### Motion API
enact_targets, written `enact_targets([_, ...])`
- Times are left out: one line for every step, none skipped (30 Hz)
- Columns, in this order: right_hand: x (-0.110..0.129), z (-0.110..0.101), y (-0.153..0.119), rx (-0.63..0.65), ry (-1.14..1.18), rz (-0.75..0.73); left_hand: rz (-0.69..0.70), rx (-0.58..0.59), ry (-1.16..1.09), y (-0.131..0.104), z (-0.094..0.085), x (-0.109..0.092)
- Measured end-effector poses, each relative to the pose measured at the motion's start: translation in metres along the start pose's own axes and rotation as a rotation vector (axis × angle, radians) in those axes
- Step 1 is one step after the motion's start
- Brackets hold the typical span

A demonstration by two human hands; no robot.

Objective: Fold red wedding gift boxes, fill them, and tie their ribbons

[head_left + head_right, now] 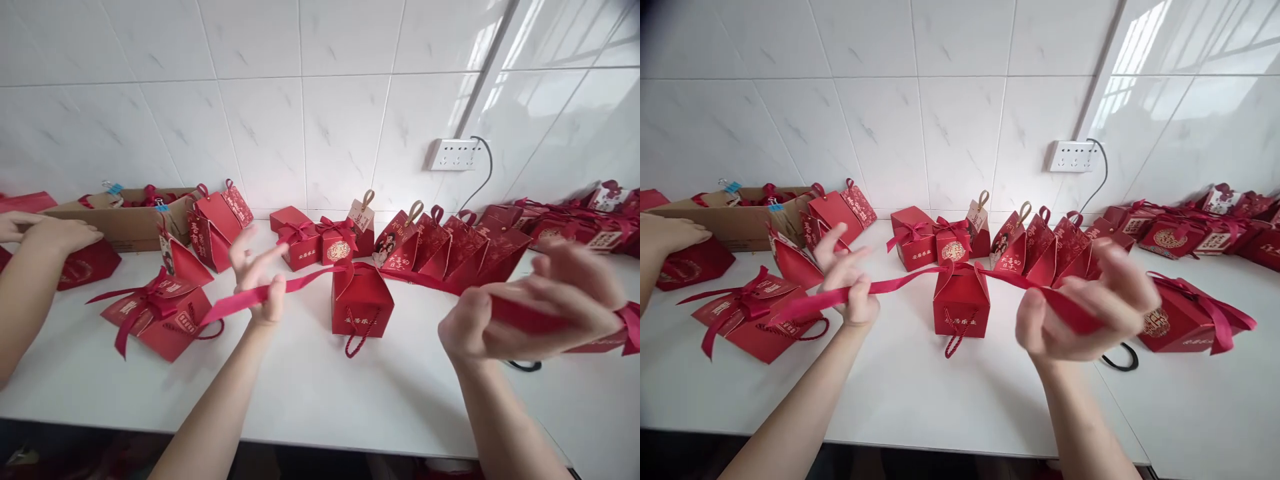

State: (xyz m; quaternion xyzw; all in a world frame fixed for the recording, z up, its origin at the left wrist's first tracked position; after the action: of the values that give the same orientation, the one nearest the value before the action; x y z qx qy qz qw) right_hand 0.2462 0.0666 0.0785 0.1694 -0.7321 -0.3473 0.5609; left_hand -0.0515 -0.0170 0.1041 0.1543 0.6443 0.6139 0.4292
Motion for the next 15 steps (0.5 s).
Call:
enact_targets([0.007,0.007,-0.002,0.035,-0.017,-0.027,-0.023,0.114,-0.028,0.001,0.008,0.002])
enact_targets([0.015,0.014,-0.004,0.073,-0.034,-0.055,-0.083,0.273,-0.078,-0.003,0.022,0.007])
enact_targets([0.024,0.022,-0.005,0.114,-0.053,-0.086,-0.173,0.456,-0.144,-0.011,0.038,0.013])
enact_targets([0.034,0.029,-0.006,0.157,-0.074,-0.119,-0.27,0.627,-0.219,-0.023,0.054,0.019])
enact_targets([0.044,0.036,-0.006,0.199,-0.095,-0.156,-0.364,0.758,-0.279,-0.036,0.066,0.024])
enact_targets([0.054,0.042,-0.005,0.241,-0.117,-0.187,-0.447,0.842,-0.309,-0.048,0.075,0.029])
enact_targets([0.062,0.047,-0.003,0.284,-0.146,-0.206,-0.507,0.882,-0.306,-0.057,0.08,0.034])
enact_targets([0.067,0.052,0.001,0.331,-0.189,-0.211,-0.545,0.898,-0.278,-0.064,0.083,0.039])
enact_targets([0.07,0.059,0.005,0.388,-0.249,-0.204,-0.566,0.917,-0.238,-0.07,0.086,0.043])
enact_targets([0.07,0.066,0.009,0.46,-0.327,-0.19,-0.582,0.949,-0.21,-0.077,0.088,0.046])
enact_targets([0.067,0.076,0.011,0.554,-0.418,-0.176,-0.603,0.99,-0.2,-0.083,0.09,0.048])
enact_targets([0.063,0.088,0.012,0.666,-0.514,-0.171,-0.627,1.027,-0.206,-0.09,0.092,0.049])
enact_targets([0.058,0.099,0.01,0.785,-0.606,-0.178,-0.652,1.044,-0.22,-0.094,0.093,0.049])
enact_targets([0.053,0.11,0.007,0.901,-0.692,-0.188,-0.673,1.049,-0.238,-0.096,0.093,0.049])
enact_targets([0.048,0.12,0.004,1.0,-0.768,-0.196,-0.689,1.045,-0.252,-0.097,0.093,0.049])
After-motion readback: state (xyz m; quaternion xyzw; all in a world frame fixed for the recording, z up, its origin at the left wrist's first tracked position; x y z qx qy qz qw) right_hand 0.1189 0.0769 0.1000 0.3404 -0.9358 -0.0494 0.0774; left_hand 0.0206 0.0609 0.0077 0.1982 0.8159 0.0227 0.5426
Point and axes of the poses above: each hand's wrist, its own y-axis towards the middle knuckle, its own z-axis out of the palm, x = y × z, the point moved 9 cm from there along y, towards the middle knuckle, and after that the axes turned 1 degree about z, right-handed, at the moved point
